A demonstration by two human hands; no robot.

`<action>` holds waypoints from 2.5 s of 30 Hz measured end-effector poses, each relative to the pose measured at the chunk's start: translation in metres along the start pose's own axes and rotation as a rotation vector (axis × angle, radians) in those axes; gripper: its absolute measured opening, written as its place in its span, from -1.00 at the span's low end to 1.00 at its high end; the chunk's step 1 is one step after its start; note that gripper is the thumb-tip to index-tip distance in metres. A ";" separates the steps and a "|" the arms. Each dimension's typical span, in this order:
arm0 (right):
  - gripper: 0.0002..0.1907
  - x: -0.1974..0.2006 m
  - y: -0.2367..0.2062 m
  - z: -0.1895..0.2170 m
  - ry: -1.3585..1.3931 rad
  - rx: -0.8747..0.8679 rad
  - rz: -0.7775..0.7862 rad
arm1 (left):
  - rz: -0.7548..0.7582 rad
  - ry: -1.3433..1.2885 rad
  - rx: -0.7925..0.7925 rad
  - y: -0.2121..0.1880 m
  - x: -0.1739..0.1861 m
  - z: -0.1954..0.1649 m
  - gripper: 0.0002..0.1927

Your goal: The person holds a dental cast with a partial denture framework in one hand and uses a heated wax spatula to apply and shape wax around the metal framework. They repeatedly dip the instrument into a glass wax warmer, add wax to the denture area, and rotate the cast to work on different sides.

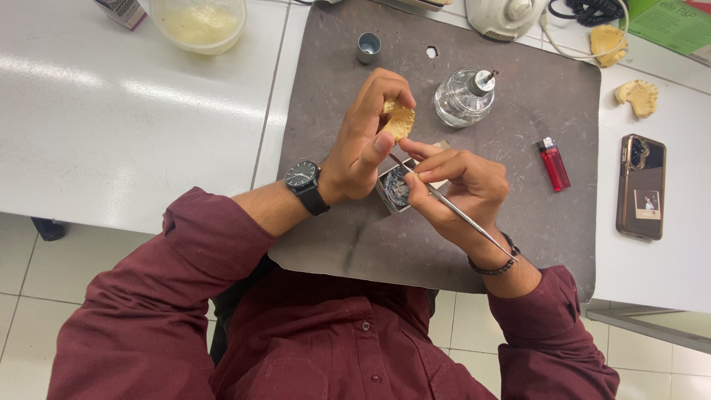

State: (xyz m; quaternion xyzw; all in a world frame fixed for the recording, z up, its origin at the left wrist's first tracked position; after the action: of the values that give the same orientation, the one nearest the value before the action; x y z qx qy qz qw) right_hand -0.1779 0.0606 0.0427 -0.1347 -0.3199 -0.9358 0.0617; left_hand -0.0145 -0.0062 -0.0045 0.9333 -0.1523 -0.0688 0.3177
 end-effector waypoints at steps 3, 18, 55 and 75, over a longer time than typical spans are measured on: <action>-0.82 0.000 0.000 -0.001 -0.005 -0.008 -0.004 | -0.002 -0.010 0.014 0.000 -0.001 0.001 -0.31; -0.81 0.000 0.001 0.002 -0.044 -0.003 0.037 | -0.006 0.004 0.001 0.000 0.000 0.004 -0.31; -0.81 0.026 -0.009 -0.015 0.056 -0.073 -0.225 | -0.007 -0.361 0.266 0.001 -0.001 0.006 -0.22; -0.84 0.009 -0.004 -0.003 -0.012 0.028 -0.059 | -0.017 -0.610 0.411 0.004 -0.008 0.007 -0.27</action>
State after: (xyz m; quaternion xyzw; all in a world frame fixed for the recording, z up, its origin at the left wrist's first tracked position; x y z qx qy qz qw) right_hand -0.1878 0.0620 0.0409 -0.1298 -0.3373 -0.9318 0.0341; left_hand -0.0243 -0.0108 -0.0070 0.9154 -0.2429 -0.3146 0.0628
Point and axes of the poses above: each hand's wrist, its own y-axis towards the middle knuckle, its own x-axis out of the back of the hand, z = x × y, the point moved 3 cm from there along y, towards the middle knuckle, and after that the axes turned 3 degrees about -z, right-handed, at the moved point
